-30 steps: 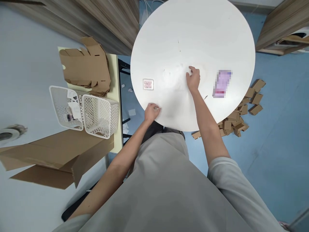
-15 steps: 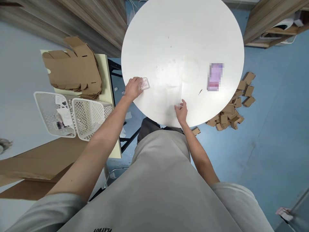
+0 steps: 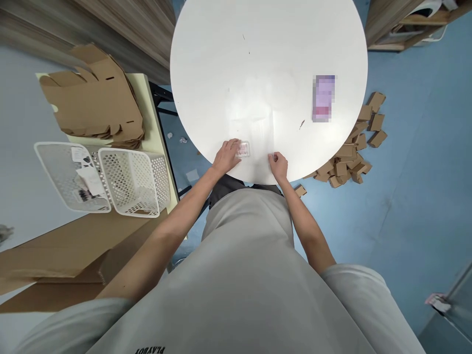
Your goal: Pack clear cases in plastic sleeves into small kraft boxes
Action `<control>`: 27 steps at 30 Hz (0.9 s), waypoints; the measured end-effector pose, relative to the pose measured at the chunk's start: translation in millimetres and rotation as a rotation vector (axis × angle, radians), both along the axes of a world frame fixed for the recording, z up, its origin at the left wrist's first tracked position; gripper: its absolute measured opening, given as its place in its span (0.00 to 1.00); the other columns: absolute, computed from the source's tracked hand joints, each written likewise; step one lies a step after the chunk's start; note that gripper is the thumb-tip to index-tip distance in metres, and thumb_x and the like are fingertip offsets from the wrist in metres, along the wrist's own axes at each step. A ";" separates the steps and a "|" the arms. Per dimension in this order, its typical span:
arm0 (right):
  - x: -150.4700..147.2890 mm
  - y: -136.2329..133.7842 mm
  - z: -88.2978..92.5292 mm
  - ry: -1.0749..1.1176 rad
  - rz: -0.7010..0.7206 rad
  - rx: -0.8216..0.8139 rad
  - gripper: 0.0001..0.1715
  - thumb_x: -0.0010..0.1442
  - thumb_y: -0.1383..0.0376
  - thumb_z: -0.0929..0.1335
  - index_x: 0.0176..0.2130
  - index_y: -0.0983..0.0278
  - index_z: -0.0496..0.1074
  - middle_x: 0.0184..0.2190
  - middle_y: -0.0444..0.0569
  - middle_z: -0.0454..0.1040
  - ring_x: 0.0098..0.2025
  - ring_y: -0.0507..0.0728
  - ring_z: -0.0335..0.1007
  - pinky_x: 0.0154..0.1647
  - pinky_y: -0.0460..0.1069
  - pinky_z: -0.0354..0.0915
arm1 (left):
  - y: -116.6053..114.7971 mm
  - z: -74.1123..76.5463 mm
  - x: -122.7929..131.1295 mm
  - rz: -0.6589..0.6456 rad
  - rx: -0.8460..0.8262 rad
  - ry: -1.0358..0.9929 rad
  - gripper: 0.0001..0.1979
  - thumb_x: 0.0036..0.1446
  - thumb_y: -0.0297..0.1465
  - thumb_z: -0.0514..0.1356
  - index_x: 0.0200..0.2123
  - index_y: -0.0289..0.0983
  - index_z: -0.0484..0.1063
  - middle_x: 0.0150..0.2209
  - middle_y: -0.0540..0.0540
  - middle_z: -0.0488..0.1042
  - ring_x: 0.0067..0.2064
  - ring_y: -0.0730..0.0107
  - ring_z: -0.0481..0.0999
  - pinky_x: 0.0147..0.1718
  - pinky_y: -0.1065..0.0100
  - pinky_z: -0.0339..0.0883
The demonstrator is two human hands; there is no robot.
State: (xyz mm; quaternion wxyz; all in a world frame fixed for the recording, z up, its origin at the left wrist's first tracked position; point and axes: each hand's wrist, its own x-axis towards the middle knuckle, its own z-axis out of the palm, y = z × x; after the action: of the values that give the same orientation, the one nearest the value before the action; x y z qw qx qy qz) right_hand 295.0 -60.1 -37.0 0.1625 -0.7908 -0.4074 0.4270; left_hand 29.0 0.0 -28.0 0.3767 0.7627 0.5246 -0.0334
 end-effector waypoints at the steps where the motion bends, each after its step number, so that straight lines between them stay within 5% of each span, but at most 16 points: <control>1: 0.8 -0.3 0.9 0.000 0.007 -0.002 0.14 0.69 0.53 0.68 0.36 0.57 0.68 0.34 0.47 0.76 0.37 0.59 0.69 0.44 0.53 0.65 | 0.1 -0.6 -0.3 0.003 -0.001 -0.012 0.41 0.64 0.23 0.66 0.78 0.33 0.63 0.78 0.31 0.66 0.76 0.38 0.67 0.75 0.42 0.67; 5: 1.9 -0.1 3.1 -0.008 0.035 0.001 0.14 0.72 0.53 0.67 0.36 0.57 0.68 0.34 0.47 0.77 0.38 0.59 0.70 0.45 0.53 0.67 | -4.7 0.5 0.1 0.048 -0.011 -0.030 0.37 0.68 0.25 0.60 0.79 0.33 0.63 0.76 0.31 0.69 0.75 0.40 0.69 0.75 0.44 0.66; 20: 4.8 -1.2 15.9 -0.035 0.085 -0.020 0.13 0.73 0.54 0.67 0.36 0.57 0.67 0.39 0.51 0.81 0.41 0.62 0.76 0.49 0.56 0.71 | -25.6 -1.2 14.1 0.136 -0.025 -0.005 0.36 0.63 0.27 0.68 0.73 0.30 0.67 0.73 0.25 0.70 0.76 0.37 0.67 0.74 0.43 0.67; 24: -9.5 0.0 33.7 -0.070 0.233 0.113 0.14 0.76 0.53 0.66 0.41 0.58 0.71 0.50 0.56 0.81 0.44 0.62 0.79 0.50 0.57 0.74 | -30.7 3.4 15.8 0.171 -0.019 -0.072 0.38 0.64 0.27 0.68 0.75 0.30 0.65 0.77 0.25 0.65 0.80 0.38 0.63 0.79 0.43 0.61; 27: -37.6 5.3 41.5 -0.047 0.429 0.195 0.15 0.79 0.53 0.65 0.44 0.58 0.74 0.61 0.58 0.79 0.48 0.63 0.80 0.50 0.57 0.76 | -38.6 13.2 18.8 0.379 -0.021 -0.175 0.28 0.75 0.34 0.62 0.74 0.35 0.68 0.78 0.30 0.67 0.80 0.47 0.65 0.78 0.49 0.63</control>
State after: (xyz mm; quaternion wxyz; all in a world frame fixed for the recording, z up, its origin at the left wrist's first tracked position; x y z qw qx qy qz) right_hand 257.4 -54.8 4.5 0.1342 -0.6763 -0.6092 0.3918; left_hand 47.8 -38.6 -14.8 0.4285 0.6463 0.6236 0.0992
